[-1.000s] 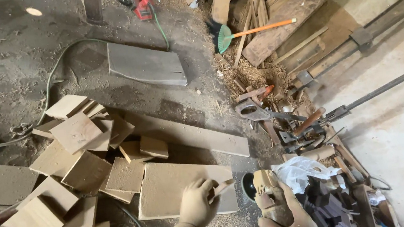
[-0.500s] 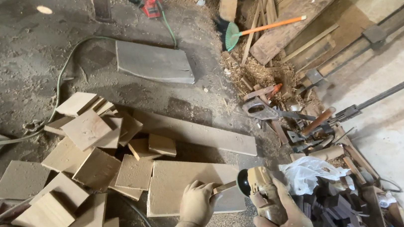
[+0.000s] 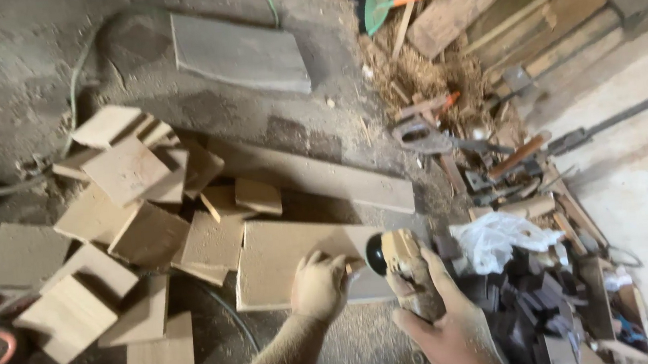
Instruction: Sanding small wooden blocks using a handheld power sander
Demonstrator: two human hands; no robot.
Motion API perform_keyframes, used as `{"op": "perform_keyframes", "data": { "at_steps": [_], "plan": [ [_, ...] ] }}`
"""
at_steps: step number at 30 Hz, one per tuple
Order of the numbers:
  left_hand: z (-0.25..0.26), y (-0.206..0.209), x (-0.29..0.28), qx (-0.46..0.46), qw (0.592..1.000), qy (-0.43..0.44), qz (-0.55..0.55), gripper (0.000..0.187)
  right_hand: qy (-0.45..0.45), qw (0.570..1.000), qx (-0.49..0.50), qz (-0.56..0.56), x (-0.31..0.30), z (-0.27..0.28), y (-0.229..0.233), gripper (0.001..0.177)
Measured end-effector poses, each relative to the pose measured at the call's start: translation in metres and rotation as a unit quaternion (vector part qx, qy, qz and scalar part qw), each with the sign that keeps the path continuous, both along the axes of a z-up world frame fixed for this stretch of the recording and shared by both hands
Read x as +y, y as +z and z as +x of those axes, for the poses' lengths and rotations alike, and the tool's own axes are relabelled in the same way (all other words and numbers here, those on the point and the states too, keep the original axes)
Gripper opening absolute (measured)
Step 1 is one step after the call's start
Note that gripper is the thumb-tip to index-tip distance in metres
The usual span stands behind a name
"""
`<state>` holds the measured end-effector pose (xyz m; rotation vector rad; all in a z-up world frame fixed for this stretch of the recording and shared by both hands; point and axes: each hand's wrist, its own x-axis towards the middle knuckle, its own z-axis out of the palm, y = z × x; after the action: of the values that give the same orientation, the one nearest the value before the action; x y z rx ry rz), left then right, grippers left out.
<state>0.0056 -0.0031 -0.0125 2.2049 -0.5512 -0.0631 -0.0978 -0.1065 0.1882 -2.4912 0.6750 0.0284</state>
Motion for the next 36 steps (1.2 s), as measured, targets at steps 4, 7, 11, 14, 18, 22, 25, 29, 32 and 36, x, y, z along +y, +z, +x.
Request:
{"op": "perform_keyframes", "data": {
  "at_steps": [4,7,11,14,18,22,25,29,32,36],
  "plan": [
    [0.0,-0.005,-0.004,-0.006,1.0,-0.006,0.02,0.02,0.051,0.999,-0.013,0.004,0.007,-0.004,0.001,0.1],
    [-0.001,0.0,-0.002,-0.022,0.999,0.003,0.024,0.02,0.129,0.988,-0.082,-0.013,0.018,-0.002,0.006,0.093],
    [-0.002,-0.005,-0.005,-0.053,0.999,-0.003,0.001,0.012,0.143,0.985,-0.093,-0.039,0.015,-0.002,0.002,0.093],
    [-0.004,-0.008,-0.007,-0.052,0.999,0.005,-0.003,0.014,0.114,0.989,-0.087,-0.027,0.013,-0.003,0.001,0.099],
    [-0.001,-0.002,-0.005,-0.035,0.999,-0.001,-0.009,0.018,0.072,0.996,-0.051,-0.009,0.007,0.003,0.005,0.103],
    [-0.002,0.003,-0.004,0.013,1.0,-0.005,-0.024,0.023,-0.016,1.0,-0.001,0.002,-0.003,0.006,0.007,0.107],
    [-0.002,-0.002,-0.008,-0.003,1.0,0.008,-0.028,0.025,-0.045,0.997,0.051,-0.026,-0.006,0.008,0.018,0.107],
    [-0.003,-0.004,-0.005,-0.027,0.999,-0.007,-0.04,0.02,-0.038,0.995,-0.054,0.071,-0.012,0.005,0.008,0.107],
    [-0.006,-0.002,-0.006,-0.008,0.999,-0.017,-0.026,0.023,-0.03,0.999,-0.006,-0.012,-0.013,0.001,0.012,0.107],
    [-0.002,-0.006,-0.009,-0.017,0.999,-0.014,-0.024,0.021,0.074,0.994,-0.074,-0.022,-0.01,0.0,0.003,0.105]
  ]
}}
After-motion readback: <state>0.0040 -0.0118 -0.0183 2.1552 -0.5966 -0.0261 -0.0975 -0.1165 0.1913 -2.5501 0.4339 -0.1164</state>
